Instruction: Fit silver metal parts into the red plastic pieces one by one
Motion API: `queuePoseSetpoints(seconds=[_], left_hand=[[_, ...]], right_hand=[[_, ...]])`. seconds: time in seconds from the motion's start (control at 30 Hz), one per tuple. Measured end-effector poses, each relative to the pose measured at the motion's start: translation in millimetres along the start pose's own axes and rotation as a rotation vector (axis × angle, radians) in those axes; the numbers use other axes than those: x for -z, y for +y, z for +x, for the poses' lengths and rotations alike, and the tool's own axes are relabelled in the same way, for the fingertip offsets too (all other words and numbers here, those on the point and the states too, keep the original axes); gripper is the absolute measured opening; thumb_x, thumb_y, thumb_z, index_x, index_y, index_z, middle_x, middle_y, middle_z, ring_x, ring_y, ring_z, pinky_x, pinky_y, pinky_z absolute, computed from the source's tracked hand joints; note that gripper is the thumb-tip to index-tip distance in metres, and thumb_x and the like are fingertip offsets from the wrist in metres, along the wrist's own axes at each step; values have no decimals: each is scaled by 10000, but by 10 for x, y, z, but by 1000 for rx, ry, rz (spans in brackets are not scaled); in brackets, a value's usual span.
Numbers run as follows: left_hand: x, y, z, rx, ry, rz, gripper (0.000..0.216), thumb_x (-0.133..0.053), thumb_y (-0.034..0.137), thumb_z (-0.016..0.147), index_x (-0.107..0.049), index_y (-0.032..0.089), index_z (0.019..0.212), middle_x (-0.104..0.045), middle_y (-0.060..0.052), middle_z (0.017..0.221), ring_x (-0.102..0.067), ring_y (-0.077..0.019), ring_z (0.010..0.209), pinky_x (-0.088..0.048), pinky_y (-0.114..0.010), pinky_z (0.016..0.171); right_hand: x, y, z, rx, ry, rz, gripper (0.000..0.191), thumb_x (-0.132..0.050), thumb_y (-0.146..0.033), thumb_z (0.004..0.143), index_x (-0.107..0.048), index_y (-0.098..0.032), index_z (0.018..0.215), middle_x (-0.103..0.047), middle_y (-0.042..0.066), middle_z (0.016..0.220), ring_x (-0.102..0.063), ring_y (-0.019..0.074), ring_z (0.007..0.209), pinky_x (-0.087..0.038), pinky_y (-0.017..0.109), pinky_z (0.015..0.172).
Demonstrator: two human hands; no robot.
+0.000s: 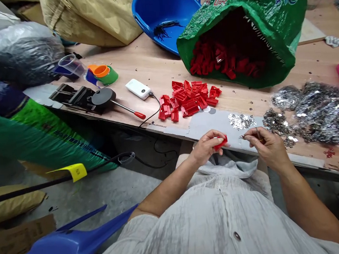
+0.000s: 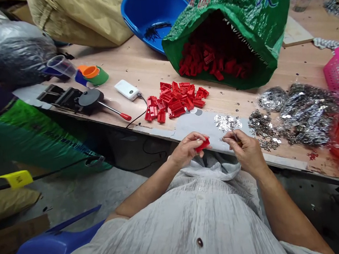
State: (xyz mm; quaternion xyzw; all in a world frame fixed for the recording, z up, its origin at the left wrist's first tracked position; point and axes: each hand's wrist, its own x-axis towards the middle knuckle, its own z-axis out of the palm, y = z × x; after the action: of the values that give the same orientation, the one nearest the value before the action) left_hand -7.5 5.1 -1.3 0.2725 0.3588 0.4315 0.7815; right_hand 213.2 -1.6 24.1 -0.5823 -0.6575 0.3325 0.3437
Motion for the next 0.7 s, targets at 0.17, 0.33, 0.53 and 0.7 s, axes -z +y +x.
queuePoseSetpoints(seconds=[0.17,0.33,0.53,0.7], left_hand=[[-149,-179,32,4,-15,222,432,-734,567,751,-652,164,885,-626,-31,847,-677,-159,792,-413,-186,498],[-159,-197,34,-11,-53,269,439,-712,568,779,-643,168,944,-647,-30,856,-651,-136,763,-408,-185,515],[-189,-221,47,-61,-57,235,375,-738,512,773,-641,161,864,-618,-41,1002,-637,-122,812,-408,-174,518],[-230,-240,51,-52,-42,127,364,-785,476,740,-638,151,816,-600,-36,1011,-645,-110,788,-381,-161,490]], right_hand=[[-88,-108,-5,62,-35,9,142,-613,-351,912,-655,-218,891,-642,-9,741,-512,116,576,-409,255,554],[-112,-108,-29,77,-43,4,128,-601,-328,923,-649,-217,878,-639,-16,738,-515,107,588,-400,248,573],[-140,-72,-40,57,-52,53,130,-608,-330,920,-649,-219,866,-641,-19,735,-518,106,582,-395,244,562],[-171,-46,-50,35,-46,85,136,-613,-344,920,-656,-222,877,-654,-20,754,-538,103,595,-422,233,582]])
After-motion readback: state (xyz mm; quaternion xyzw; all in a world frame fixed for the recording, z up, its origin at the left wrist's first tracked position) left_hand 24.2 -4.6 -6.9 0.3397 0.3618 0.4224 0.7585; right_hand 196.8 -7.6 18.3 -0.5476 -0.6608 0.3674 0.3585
